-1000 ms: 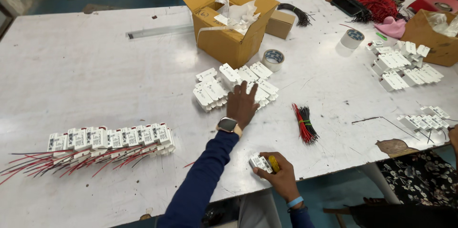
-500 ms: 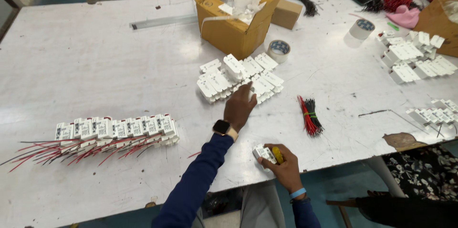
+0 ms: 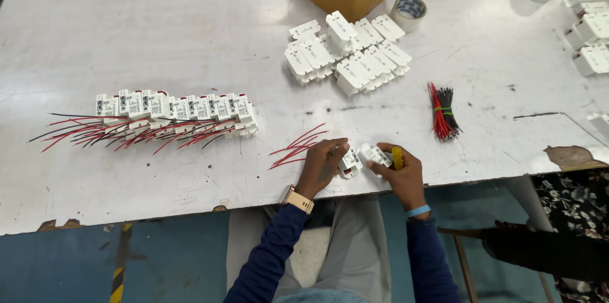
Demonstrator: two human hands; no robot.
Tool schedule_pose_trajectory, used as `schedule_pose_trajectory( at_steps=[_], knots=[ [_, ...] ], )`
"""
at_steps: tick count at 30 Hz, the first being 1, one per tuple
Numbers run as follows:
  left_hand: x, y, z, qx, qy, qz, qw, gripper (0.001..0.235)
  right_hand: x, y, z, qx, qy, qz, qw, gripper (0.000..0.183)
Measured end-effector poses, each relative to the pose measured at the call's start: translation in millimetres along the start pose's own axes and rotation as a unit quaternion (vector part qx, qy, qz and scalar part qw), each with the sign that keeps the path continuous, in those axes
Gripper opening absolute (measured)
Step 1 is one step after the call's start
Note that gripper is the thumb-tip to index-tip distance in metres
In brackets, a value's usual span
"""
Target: The person inserts red and black wires into white electrical components and secures them using a yellow-handled screwdriver. The person repeatedly picks up components, inserts wires, tightens screws, and places the finished units into a growing stack on the table.
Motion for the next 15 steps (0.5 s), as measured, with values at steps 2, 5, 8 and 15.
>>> schedule_pose_trajectory(
  at_steps=[2,5,8,15],
  knots=[
    [6,-5,9,-0.139,0.038,0.016,0.989,0.044,-1,-9,-7,0.051,-0.071,-0.058,0.994,0.046],
    [17,-8,16,-0.24,0.107,0.01,0.965,0.064,-1,-16,-17,0.231,-0.2,-0.071,0.95,0.045],
    [29,-3,16,-0.237,0.149,0.018,0.96,0.084,-1,-11,-18,0.146,-0.085,-0.044,0.985,0.055],
    [36,2,3,-0.227,0.183,0.047,0.956,0.082,-3,1,-28,0.236,-0.185,-0.055,0.952,0.058]
  ],
)
Point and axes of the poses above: each hand's wrist, its own x-axis away from the middle knuckle, its own y-axis out of the palm, z = x × y, the point moved 2 cm from there along -x, towards the middle knuckle, and after that the axes turned 4 degrees about -x, right-handed, at the moved point
